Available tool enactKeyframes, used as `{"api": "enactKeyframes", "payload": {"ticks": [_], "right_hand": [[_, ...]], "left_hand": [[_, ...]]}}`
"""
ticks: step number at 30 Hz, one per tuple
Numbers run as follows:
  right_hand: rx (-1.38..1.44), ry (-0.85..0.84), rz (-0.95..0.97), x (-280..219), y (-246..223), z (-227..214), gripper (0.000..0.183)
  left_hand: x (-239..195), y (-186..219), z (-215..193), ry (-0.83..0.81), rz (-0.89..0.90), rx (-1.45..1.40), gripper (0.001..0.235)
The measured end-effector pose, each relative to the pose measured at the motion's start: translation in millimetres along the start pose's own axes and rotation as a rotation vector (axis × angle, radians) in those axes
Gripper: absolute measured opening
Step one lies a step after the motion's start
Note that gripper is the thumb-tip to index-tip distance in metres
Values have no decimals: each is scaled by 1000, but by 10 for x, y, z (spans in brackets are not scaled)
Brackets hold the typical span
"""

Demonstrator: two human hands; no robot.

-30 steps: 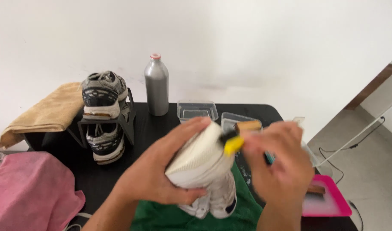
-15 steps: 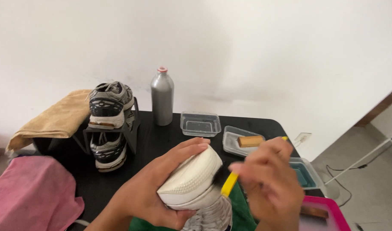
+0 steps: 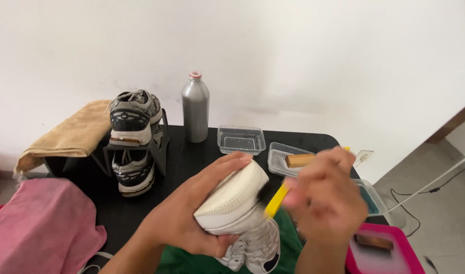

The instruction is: The person scrubs a white Nike Air Force 1 sneaker with a yellow brush, focusing on the midsole, toe box, heel, and outsole. The shoe is rotated to access different areas, and the brush is repeatedly dipped into a container of blue liquid before scrubbing.

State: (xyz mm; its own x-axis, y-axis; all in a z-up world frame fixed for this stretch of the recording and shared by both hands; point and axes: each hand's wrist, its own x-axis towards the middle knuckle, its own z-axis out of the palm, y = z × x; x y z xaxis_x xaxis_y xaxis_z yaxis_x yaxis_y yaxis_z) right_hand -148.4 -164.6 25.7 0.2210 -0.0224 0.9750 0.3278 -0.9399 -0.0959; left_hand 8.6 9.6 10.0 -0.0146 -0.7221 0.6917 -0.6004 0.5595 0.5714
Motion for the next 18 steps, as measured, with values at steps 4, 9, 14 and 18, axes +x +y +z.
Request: {"api": "enactKeyframes", "payload": {"ticks": [4,9,14,18], "right_hand": [[-31,2,-28,-37,-243,-33,24],[-41,26,51,-23,-191,-56,26],[-45,-40,-45,-70,-82,-94,18],[-33,13,40,-16,-94,0,34]], "left_hand": [[-27,22,42,19,43,22,92],[-19,37,35,-3,-18,79,97],[-9,32,7,-8,-4,52,96],[-21,-15,-17,-7,11,3,93]]}}
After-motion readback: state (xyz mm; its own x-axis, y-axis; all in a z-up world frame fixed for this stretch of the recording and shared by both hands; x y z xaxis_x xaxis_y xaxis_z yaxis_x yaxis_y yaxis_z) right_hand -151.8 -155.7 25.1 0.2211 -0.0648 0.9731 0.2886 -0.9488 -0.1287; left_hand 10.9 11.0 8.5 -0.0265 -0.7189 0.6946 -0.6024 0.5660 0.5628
